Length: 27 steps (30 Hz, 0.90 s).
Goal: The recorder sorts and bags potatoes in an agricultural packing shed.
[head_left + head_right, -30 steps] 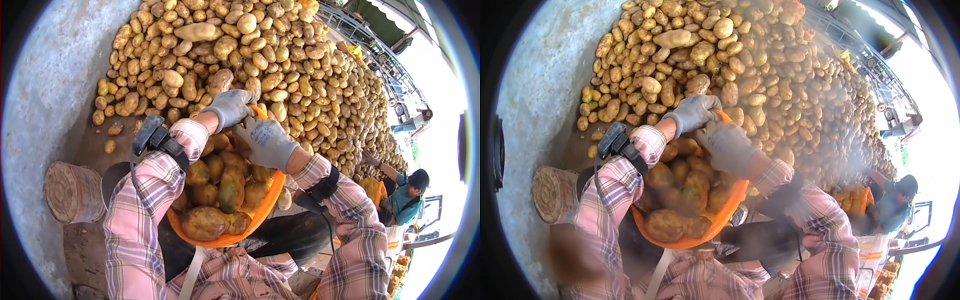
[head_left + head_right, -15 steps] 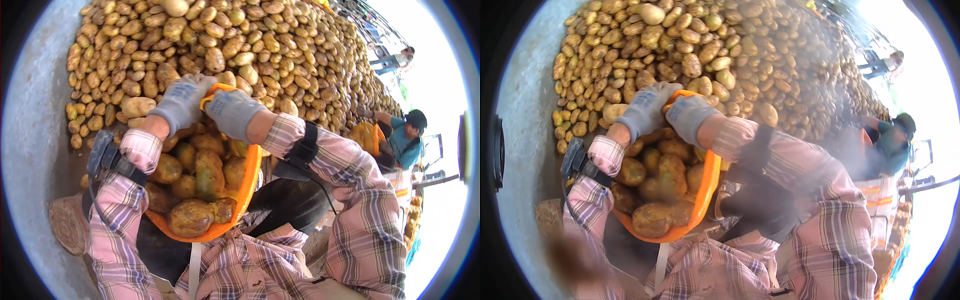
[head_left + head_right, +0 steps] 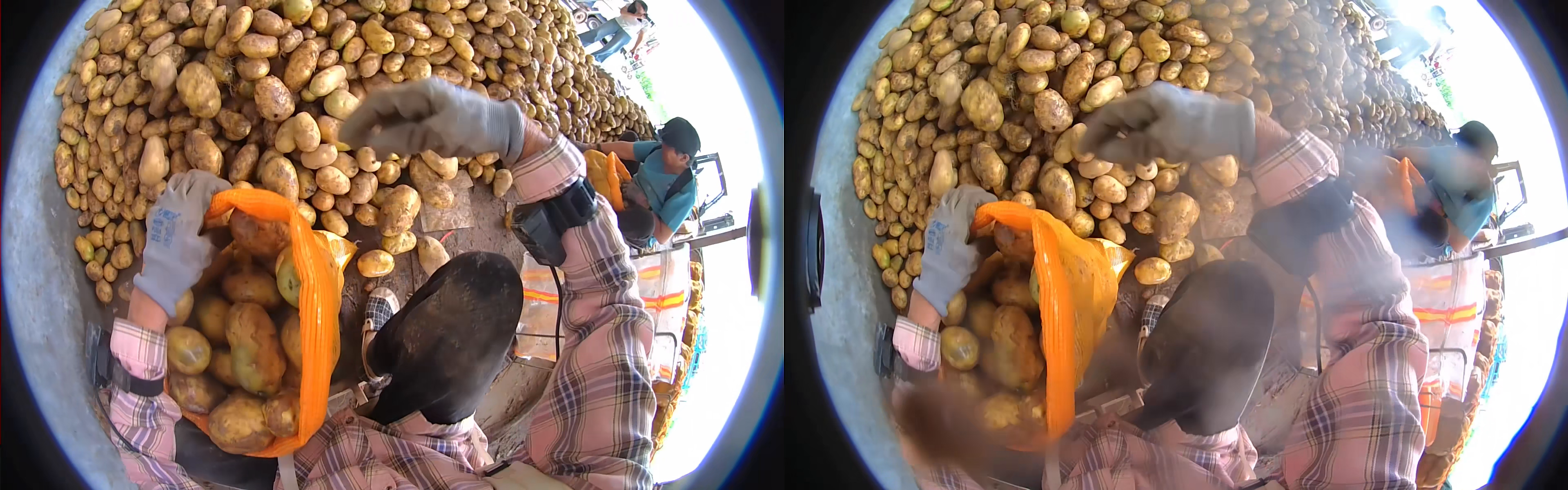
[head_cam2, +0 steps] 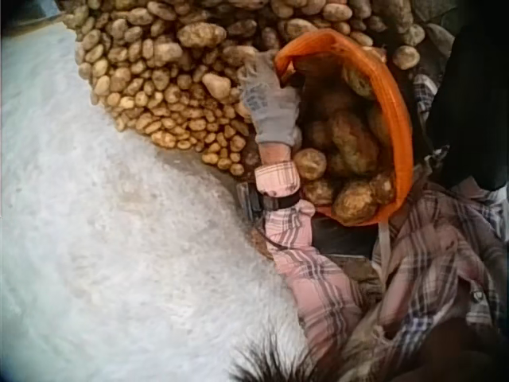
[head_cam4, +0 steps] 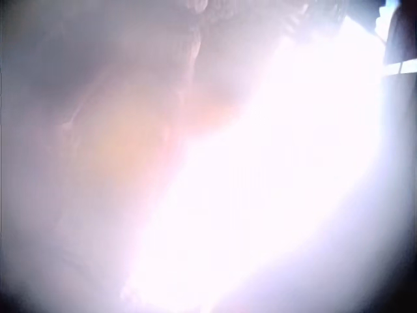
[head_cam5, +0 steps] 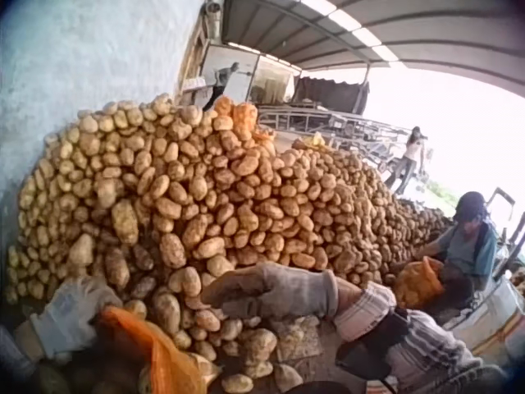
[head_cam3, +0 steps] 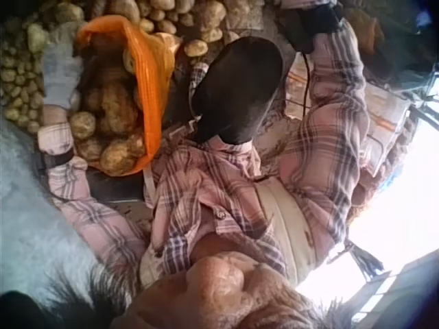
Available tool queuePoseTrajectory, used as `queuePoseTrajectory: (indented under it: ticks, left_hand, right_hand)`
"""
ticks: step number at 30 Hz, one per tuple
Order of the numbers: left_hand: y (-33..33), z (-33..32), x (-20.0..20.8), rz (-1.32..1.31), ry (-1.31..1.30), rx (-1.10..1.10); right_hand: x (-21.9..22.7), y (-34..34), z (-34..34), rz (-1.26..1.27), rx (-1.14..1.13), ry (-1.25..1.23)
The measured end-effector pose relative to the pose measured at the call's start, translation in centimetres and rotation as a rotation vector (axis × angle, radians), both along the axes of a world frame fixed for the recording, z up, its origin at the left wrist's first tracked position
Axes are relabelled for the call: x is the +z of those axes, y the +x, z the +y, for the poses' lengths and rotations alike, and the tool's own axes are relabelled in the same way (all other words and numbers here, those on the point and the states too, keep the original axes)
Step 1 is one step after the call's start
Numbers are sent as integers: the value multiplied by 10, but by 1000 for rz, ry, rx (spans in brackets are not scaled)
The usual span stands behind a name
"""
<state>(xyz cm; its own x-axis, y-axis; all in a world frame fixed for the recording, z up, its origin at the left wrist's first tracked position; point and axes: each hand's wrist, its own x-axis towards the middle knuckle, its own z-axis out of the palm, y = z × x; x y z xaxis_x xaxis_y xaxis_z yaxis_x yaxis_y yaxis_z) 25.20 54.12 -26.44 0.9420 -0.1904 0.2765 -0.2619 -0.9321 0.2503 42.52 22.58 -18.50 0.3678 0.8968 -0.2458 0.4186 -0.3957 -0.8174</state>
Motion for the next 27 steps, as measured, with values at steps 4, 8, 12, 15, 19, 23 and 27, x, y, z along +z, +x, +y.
queuePoseTrajectory:
  ticks: [4, 8, 12, 15, 19, 23, 27]
  left_hand:
    - [-5, 3, 9, 49, 20, -5]
    - [15, -11, -9, 41, -15, -69]
    - [-1, -6, 9, 55, 67, -22]
    - [-4, -6, 8, 107, 13, 36]
    - [-10, 10, 2, 234, -96, 136]
    - [-13, 25, 13, 355, -226, 141]
    - [-14, 40, 8, 391, -386, 117]
  right_hand:
    - [-168, 1, -53, -237, 144, -463]
    - [-333, -72, -81, -392, 300, -571]
    - [-367, -110, -37, -513, 223, -617]
    - [-369, -118, -55, -492, 110, -591]
    - [-290, -103, -67, -88, -530, -508]
    - [-204, -27, -71, 302, -904, 242]
    - [-17, -43, -1, 286, -531, 530]
